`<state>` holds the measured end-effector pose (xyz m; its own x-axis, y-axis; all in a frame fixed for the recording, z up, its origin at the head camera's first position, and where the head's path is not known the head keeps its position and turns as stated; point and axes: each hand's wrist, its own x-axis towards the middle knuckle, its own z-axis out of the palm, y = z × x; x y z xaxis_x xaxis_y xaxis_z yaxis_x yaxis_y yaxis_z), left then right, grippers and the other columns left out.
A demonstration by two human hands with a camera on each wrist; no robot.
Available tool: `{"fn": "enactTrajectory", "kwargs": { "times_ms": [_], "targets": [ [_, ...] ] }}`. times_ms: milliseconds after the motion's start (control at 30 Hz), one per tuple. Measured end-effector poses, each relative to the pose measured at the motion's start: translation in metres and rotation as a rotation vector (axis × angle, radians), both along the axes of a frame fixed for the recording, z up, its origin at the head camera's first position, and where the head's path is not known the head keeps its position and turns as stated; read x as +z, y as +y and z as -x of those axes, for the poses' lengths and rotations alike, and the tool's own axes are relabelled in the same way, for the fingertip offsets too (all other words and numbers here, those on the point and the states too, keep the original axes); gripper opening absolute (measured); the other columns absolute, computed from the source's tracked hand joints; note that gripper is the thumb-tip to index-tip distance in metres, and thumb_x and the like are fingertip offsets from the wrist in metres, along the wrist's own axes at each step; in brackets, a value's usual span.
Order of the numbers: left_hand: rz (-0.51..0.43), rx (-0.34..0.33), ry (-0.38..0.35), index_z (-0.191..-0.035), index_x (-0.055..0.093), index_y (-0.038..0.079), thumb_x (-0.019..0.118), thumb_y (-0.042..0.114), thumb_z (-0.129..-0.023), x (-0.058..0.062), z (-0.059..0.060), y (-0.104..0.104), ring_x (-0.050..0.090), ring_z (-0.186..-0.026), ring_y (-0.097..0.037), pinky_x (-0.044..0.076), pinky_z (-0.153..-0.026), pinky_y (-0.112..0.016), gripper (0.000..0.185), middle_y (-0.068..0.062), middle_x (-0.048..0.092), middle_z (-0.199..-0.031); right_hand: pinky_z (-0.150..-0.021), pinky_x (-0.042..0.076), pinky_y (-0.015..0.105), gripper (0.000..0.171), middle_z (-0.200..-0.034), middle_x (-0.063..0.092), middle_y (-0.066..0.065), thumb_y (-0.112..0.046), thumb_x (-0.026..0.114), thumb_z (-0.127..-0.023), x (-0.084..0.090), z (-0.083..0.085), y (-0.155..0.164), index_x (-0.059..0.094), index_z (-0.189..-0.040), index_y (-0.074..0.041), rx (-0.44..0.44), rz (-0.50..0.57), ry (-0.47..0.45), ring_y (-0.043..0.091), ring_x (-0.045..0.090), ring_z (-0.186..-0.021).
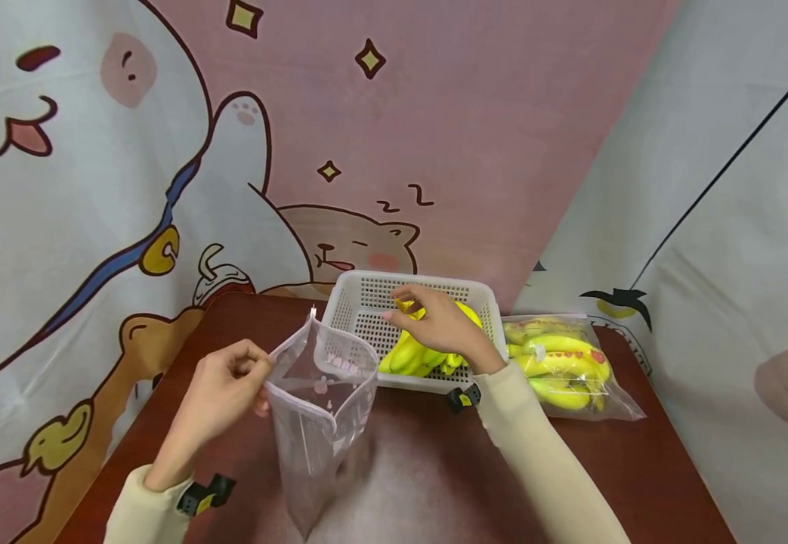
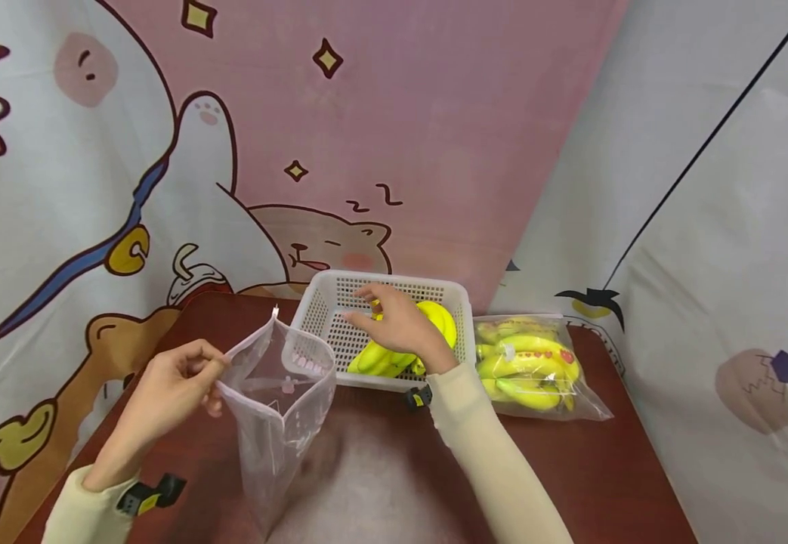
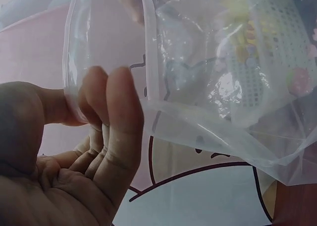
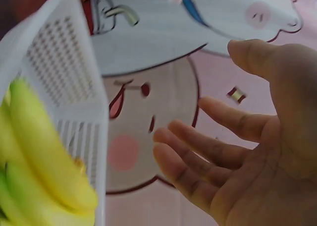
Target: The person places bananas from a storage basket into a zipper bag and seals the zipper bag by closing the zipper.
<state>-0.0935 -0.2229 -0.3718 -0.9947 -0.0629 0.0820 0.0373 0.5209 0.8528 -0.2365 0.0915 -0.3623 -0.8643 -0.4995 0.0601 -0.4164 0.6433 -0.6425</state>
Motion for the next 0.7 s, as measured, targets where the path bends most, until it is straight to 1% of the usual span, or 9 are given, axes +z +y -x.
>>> {"fn": "enactTrajectory", "kwargs": {
  "times_ms": [100,200,267,400,567,633,700],
  "targets": [
    [-0.009,0.0,-0.003,-0.101,0.069,0.002,0.061,0.012,-0.101,-0.002,0.001,0.0,0.067,-0.051,-0.02,0.058,-0.058,-0.03,0.013,-0.008,0.066,-0.062,-0.109,0.047,0.052,0.064,-0.15,0.056,0.008,-0.051,0.064,-0.098,-0.005,0.011,0.006,0.051,-0.148,-0.014,-0.013,-0.055,0.02,0.031,0.057,-0.132],
    [-0.019,-0.001,-0.003,-0.1,0.069,0.001,0.06,0.009,-0.1,-0.004,0.003,0.001,0.068,-0.051,-0.02,0.058,-0.058,-0.031,0.012,-0.009,0.066,-0.062,-0.115,0.041,0.055,0.07,-0.155,0.05,0.011,-0.051,0.065,-0.097,-0.012,0.02,0.011,0.046,-0.152,-0.013,-0.035,-0.11,0.039,0.034,0.049,-0.141],
    [-0.023,0.0,-0.002,-0.1,0.069,0.001,0.06,0.009,-0.1,-0.005,0.004,0.001,0.068,-0.051,-0.02,0.059,-0.058,-0.033,0.012,-0.009,0.066,-0.063,-0.117,0.039,0.057,0.072,-0.157,0.047,0.014,-0.051,0.065,-0.097,-0.016,0.026,0.014,0.043,-0.154,-0.012,-0.049,-0.136,0.038,0.036,0.046,-0.144],
    [-0.014,0.015,-0.011,-0.101,0.069,0.001,0.06,0.009,-0.1,-0.005,0.003,-0.001,0.068,-0.052,-0.02,0.059,-0.061,-0.033,0.012,-0.009,0.066,-0.063,-0.118,0.037,0.059,0.077,-0.159,0.042,0.02,-0.05,0.064,-0.098,-0.023,0.036,0.022,0.036,-0.157,-0.009,-0.078,-0.19,-0.002,0.041,0.042,-0.146],
    [-0.011,0.013,-0.021,-0.102,0.068,0.001,0.06,0.01,-0.101,-0.005,0.001,-0.003,0.067,-0.053,-0.02,0.059,-0.061,-0.031,0.013,-0.009,0.066,-0.063,-0.122,0.029,0.06,0.083,-0.162,0.036,0.024,-0.049,0.061,-0.099,-0.035,0.049,0.03,0.028,-0.16,-0.004,-0.103,-0.273,-0.059,0.044,0.031,-0.152],
    [-0.011,0.005,-0.018,-0.103,0.068,0.001,0.06,0.01,-0.101,-0.005,0.001,-0.003,0.067,-0.053,-0.02,0.059,-0.061,-0.031,0.013,-0.009,0.066,-0.063,-0.123,0.029,0.058,0.085,-0.163,0.035,0.024,-0.049,0.061,-0.099,-0.04,0.054,0.032,0.026,-0.16,-0.001,-0.113,-0.296,-0.073,0.044,0.031,-0.152],
    [-0.007,0.0,-0.012,-0.102,0.069,0.001,0.06,0.011,-0.101,-0.006,0.002,-0.002,0.068,-0.053,-0.02,0.058,-0.062,-0.03,0.013,-0.008,0.066,-0.063,-0.122,0.032,0.056,0.086,-0.161,0.038,0.025,-0.05,0.061,-0.099,-0.046,0.058,0.033,0.027,-0.159,0.001,-0.131,-0.31,-0.091,0.043,0.036,-0.149]
  ]
}}
